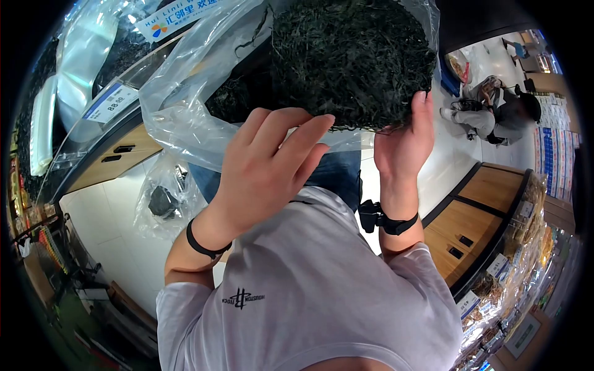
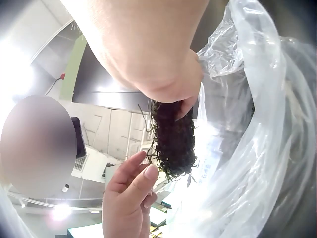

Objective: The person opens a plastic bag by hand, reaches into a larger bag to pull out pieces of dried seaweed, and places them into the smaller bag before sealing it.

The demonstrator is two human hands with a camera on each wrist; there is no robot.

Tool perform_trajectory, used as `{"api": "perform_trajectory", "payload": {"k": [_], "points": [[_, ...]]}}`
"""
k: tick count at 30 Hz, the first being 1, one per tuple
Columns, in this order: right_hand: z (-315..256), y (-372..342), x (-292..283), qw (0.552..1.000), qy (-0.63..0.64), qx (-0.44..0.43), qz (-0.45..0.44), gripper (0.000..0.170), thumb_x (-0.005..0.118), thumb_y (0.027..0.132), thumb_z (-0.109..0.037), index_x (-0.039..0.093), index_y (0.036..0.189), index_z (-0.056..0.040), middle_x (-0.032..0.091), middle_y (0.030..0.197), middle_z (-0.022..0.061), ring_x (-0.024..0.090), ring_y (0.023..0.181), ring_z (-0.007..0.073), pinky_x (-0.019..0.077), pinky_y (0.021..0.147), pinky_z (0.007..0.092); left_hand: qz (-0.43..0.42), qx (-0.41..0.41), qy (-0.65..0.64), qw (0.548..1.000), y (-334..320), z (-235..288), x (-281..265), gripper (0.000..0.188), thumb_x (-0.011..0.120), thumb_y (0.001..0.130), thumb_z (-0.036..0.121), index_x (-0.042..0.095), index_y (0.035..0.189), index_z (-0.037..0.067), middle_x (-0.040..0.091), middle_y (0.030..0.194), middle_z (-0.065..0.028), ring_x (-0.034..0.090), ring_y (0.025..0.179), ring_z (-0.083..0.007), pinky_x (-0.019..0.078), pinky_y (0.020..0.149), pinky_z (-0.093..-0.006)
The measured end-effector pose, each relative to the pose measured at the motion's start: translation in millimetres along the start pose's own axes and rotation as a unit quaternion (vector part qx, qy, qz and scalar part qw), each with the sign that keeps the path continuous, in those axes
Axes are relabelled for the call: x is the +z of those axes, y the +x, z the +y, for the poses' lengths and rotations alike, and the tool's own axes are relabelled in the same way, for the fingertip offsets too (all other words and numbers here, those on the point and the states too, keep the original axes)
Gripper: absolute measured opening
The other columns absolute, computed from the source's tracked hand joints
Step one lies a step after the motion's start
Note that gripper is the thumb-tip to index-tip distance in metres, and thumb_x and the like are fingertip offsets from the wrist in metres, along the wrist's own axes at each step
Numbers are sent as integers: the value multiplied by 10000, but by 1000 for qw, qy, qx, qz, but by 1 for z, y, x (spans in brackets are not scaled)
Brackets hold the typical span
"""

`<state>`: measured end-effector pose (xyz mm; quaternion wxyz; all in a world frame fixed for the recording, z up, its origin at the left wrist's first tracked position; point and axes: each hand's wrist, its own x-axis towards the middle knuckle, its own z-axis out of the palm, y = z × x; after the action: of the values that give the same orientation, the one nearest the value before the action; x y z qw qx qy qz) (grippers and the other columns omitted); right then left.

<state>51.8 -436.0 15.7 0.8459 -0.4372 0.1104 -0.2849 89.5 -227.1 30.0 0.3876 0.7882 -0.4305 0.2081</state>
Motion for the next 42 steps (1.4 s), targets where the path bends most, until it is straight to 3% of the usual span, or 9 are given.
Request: {"api": "perform_trajectory", "payload": {"k": [15, 21, 23, 31, 34, 35, 37, 38, 42], "points": [[1, 0, -1, 996, 59, 53, 34, 370, 447, 1081, -233, 514, 1364, -5, 620, 1328, 128, 622, 1199, 252, 506, 1030, 415, 2, 24, 22, 999, -3, -3, -6, 406, 776, 818, 139, 668, 1207, 103, 613, 1100, -67, 557, 815, -244, 481, 673, -341], [1, -4, 8, 998, 29, 44, 29, 346, 483, 1067, -244, 527, 1344, -41, 635, 1292, 102, 632, 1175, 219, 522, 994, 376, 6, -7, 78, 997, 9, -4, -3, 528, 857, 712, 180, 706, 1217, 165, 642, 1140, -22, 547, 936, -244, 491, 739, -332], [0, -7, 18, 999, 6, 43, 16, 433, 524, 1053, -260, 397, 1427, -83, 599, 1283, 87, 634, 1110, 185, 553, 845, 324, -20, -19, 91, 995, 12, -4, 0, 558, 850, 689, 176, 702, 1227, 160, 644, 1147, -6, 536, 965, -251, 490, 792, -341], [5, -6, 22, 995, -7, 56, -78, 576, 540, 1045, -329, 294, 1496, -70, 580, 1272, 119, 602, 1128, 224, 530, 967, 453, 56, 40, 77, 995, 17, -38, 9, 514, 827, 667, 128, 699, 1164, 102, 680, 1050, -25, 597, 867, -235, 485, 793, -353], [10, 2, 18, 990, -27, 38, -135, 615, 464, 1059, -413, 284, 1532, -64, 550, 1346, 142, 562, 1208, 255, 476, 1043, 530, 150, -47, 3, 988, 18, -55, 6, 366, 868, 685, 139, 732, 1016, 60, 730, 940, -101, 647, 822, -305, 511, 756, -359], [10, 4, 14, 984, -73, 39, -158, 641, 390, 1074, -482, 290, 1552, -67, 526, 1411, 149, 535, 1268, 274, 440, 1078, 570, 135, -134, -5, 982, 16, -54, 0, 322, 859, 761, 150, 728, 1037, 51, 736, 941, -66, 655, 804, -235, 509, 747, -310], [9, 10, 7, 984, -102, 23, -146, 636, 413, 1074, -446, 301, 1533, -21, 512, 1422, 162, 542, 1260, 270, 446, 1080, 543, 141, -380, -326, 854, 19, -50, -14, 246, 810, 863, 157, 724, 1053, 28, 731, 936, -6, 646, 792, -116, 495, 737, -246], [13, 15, 1, 987, -115, 11, -108, 587, 475, 1061, -396, 356, 1494, -18, 530, 1389, 160, 558, 1222, 252, 468, 1059, 512, 159, -373, -396, 824, 18, -55, -16, 202, 733, 950, 203, 717, 1059, 34, 715, 947, 35, 611, 784, -23, 464, 694, -194], [20, 24, -10, 990, -130, 20, -49, 527, 548, 1046, -347, 436, 1443, -18, 558, 1349, 145, 568, 1194, 220, 488, 1011, 433, 156, -465, -471, 733, 12, -64, -22, 341, 616, 1014, 299, 654, 1226, 34, 713, 1148, -47, 677, 991, -131, 512, 798, -254]]}}
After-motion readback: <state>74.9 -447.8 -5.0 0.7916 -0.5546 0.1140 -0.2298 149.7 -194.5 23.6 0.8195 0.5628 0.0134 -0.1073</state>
